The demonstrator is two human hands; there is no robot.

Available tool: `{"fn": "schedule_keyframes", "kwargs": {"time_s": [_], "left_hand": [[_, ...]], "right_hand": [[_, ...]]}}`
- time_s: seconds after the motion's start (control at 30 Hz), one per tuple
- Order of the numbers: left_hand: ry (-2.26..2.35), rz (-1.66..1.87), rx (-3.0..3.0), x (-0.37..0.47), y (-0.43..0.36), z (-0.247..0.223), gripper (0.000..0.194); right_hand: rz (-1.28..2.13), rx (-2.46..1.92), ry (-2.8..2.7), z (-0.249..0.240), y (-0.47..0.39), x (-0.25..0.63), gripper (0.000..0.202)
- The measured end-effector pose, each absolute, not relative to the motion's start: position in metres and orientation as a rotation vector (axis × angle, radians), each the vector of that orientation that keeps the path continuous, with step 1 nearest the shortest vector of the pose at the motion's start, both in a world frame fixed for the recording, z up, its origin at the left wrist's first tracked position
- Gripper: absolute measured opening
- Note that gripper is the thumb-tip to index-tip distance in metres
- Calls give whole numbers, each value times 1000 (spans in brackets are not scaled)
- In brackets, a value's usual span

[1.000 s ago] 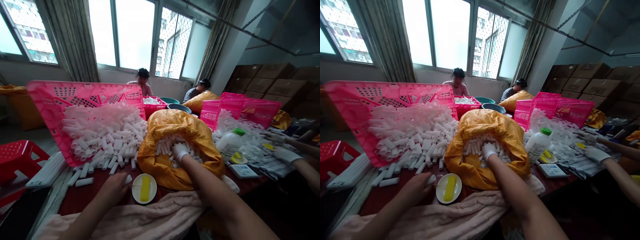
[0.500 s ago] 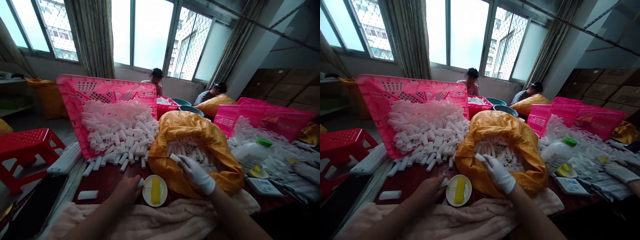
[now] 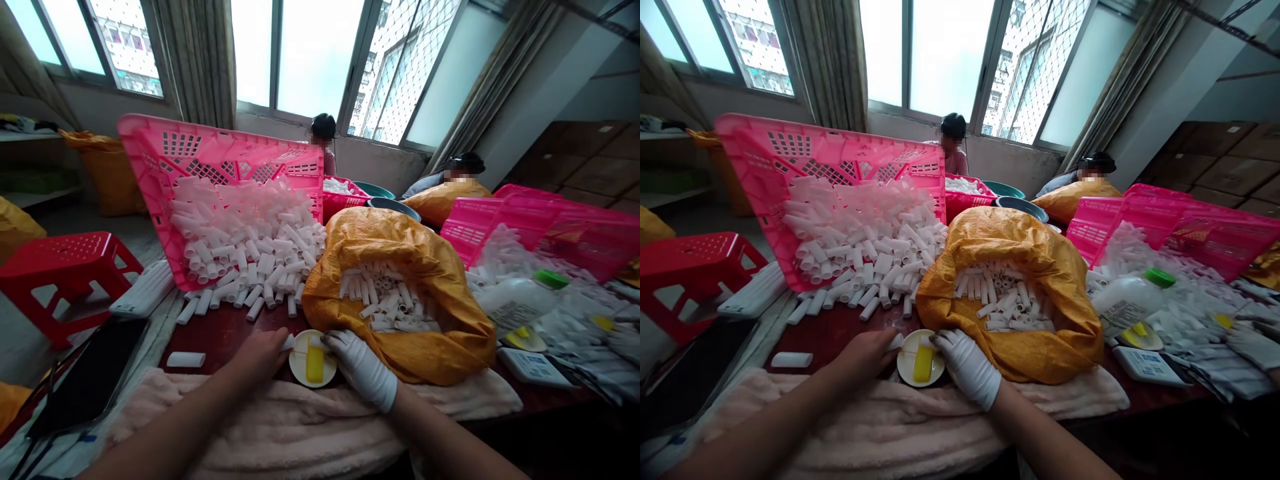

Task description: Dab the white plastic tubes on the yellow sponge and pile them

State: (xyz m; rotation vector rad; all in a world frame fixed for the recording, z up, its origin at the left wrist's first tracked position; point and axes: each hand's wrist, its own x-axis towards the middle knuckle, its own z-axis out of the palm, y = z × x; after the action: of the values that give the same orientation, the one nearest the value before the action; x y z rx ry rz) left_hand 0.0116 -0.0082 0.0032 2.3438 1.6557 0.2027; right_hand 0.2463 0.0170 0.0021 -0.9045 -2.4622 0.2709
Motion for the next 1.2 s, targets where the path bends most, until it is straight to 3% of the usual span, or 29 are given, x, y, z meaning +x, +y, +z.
{"fn": "schedule_keyframes", "kwargs": {"time_s": [1.2], "left_hand": [[1692, 201, 2306, 13, -8, 6, 22]], "right_hand": [[-135, -791, -2717, 5, -17, 253, 20]]}}
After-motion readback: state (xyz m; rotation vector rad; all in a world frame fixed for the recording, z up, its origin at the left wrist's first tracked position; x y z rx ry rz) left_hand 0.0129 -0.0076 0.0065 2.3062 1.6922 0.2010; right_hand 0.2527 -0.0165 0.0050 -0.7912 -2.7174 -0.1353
